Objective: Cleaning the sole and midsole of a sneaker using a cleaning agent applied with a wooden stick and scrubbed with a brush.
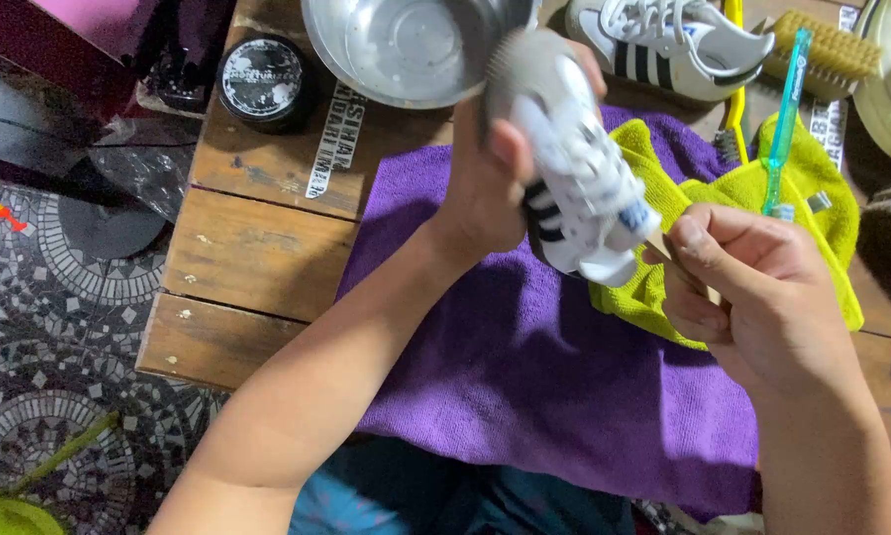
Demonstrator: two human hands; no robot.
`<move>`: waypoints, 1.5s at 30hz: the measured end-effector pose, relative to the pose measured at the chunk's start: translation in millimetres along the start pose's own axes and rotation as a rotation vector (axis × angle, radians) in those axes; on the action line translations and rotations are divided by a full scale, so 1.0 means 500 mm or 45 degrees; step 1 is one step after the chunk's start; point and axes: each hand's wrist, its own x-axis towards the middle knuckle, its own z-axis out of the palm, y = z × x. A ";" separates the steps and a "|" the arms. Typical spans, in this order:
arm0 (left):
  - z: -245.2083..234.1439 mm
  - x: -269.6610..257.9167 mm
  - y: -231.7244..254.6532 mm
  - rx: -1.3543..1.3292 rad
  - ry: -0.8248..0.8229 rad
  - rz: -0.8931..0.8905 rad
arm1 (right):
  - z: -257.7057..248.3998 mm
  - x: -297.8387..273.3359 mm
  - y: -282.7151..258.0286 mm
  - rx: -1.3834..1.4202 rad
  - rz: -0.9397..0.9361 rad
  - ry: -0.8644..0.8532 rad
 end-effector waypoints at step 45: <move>-0.027 0.025 0.029 0.730 0.217 -0.015 | 0.044 -0.033 -0.027 -0.639 -0.447 0.244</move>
